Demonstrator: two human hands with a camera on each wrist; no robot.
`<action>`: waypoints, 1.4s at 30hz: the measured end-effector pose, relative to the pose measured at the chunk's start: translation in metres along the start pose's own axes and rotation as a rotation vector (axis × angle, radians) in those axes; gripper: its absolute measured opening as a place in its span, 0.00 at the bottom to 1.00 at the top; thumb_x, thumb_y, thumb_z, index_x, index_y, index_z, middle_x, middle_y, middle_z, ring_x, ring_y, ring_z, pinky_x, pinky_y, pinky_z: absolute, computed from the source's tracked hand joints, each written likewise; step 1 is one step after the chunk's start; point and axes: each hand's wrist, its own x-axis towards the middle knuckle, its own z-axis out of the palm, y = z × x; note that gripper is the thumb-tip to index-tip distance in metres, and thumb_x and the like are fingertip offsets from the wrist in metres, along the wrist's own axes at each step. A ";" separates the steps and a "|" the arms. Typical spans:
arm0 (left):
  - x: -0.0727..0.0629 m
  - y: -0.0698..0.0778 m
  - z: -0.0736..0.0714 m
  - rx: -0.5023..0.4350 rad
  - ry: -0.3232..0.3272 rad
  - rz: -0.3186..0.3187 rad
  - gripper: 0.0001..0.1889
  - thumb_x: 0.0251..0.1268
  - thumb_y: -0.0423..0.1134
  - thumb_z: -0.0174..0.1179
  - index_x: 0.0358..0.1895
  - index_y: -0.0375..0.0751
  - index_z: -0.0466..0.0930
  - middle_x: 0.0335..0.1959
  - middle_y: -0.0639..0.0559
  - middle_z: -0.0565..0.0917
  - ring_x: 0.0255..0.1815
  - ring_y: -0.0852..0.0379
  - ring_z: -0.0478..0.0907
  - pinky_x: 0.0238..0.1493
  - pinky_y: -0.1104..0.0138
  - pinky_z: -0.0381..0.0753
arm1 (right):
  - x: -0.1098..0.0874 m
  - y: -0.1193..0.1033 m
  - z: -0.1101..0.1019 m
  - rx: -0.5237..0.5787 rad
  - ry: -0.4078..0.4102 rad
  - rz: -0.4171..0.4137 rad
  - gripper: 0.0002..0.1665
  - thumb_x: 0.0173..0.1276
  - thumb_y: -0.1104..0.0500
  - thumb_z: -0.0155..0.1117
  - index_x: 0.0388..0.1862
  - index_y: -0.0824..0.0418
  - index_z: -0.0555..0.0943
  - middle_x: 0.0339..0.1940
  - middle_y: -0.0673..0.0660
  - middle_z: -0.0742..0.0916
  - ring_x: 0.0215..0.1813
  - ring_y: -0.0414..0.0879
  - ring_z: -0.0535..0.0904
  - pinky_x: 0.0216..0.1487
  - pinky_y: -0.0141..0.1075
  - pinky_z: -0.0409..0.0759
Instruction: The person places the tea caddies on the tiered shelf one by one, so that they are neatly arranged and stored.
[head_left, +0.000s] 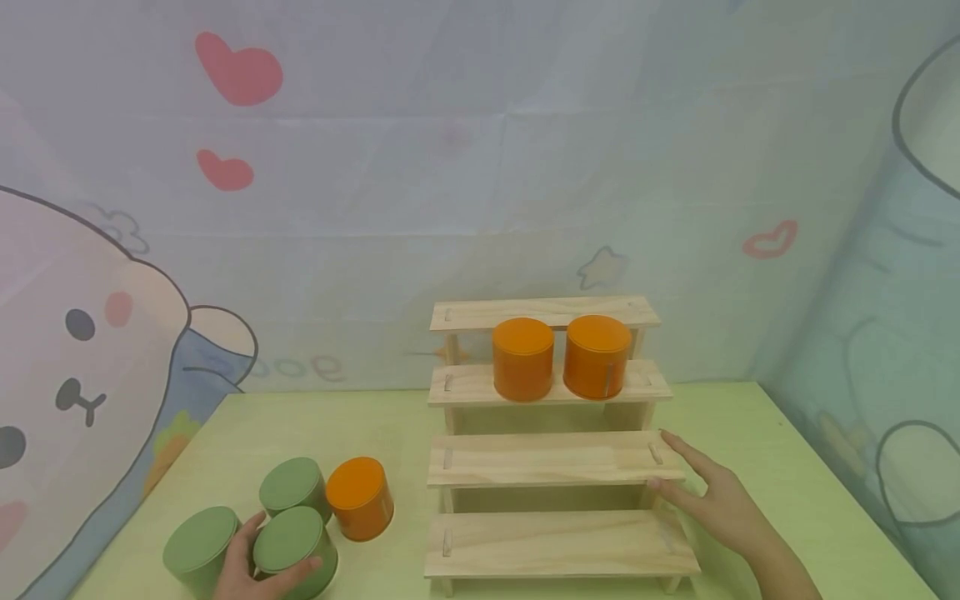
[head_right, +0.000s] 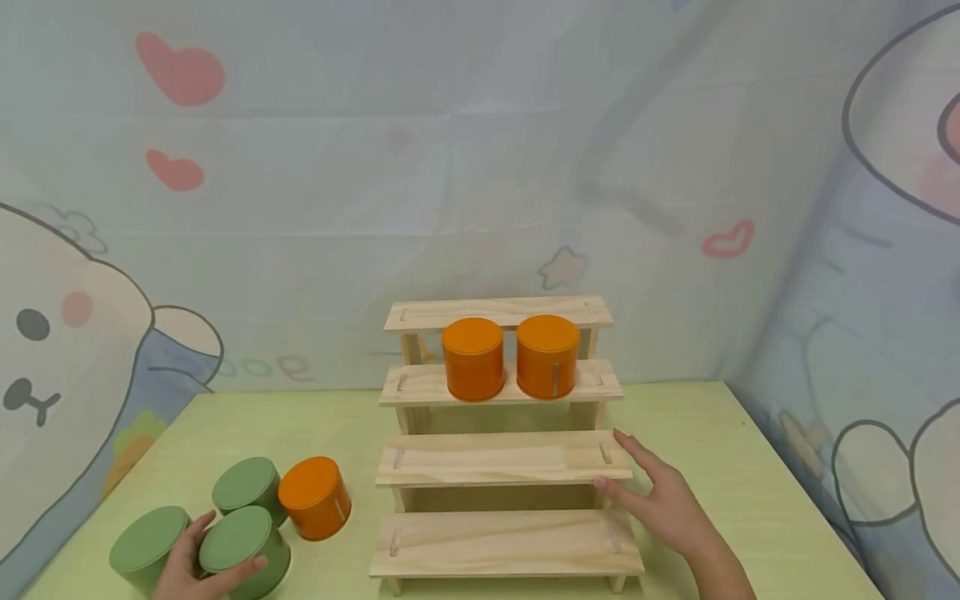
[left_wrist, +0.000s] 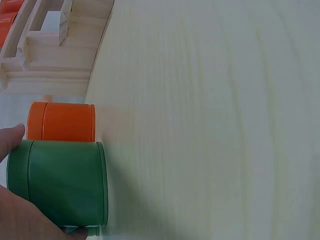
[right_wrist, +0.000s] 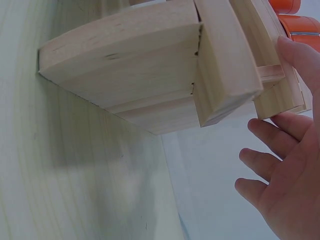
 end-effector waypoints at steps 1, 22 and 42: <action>0.000 -0.001 0.000 -0.003 -0.001 -0.007 0.65 0.50 0.53 0.71 0.75 0.31 0.29 0.72 0.24 0.45 0.69 0.30 0.52 0.64 0.40 0.62 | 0.000 0.000 0.000 0.001 0.001 0.000 0.44 0.69 0.45 0.61 0.77 0.58 0.56 0.74 0.69 0.63 0.70 0.74 0.57 0.58 0.72 0.62; 0.003 -0.011 0.001 -0.043 -0.007 -0.065 0.61 0.49 0.55 0.72 0.76 0.34 0.37 0.67 0.28 0.56 0.62 0.33 0.63 0.50 0.51 0.76 | 0.000 -0.002 0.000 0.003 0.011 -0.024 0.43 0.69 0.46 0.61 0.76 0.59 0.57 0.73 0.69 0.64 0.70 0.73 0.58 0.57 0.72 0.62; -0.006 -0.008 0.001 -0.074 0.039 -0.058 0.62 0.46 0.55 0.74 0.77 0.37 0.39 0.67 0.30 0.58 0.62 0.35 0.66 0.45 0.55 0.80 | 0.000 0.001 0.000 -0.003 0.015 -0.027 0.43 0.69 0.46 0.61 0.76 0.59 0.57 0.73 0.69 0.64 0.70 0.73 0.58 0.57 0.72 0.63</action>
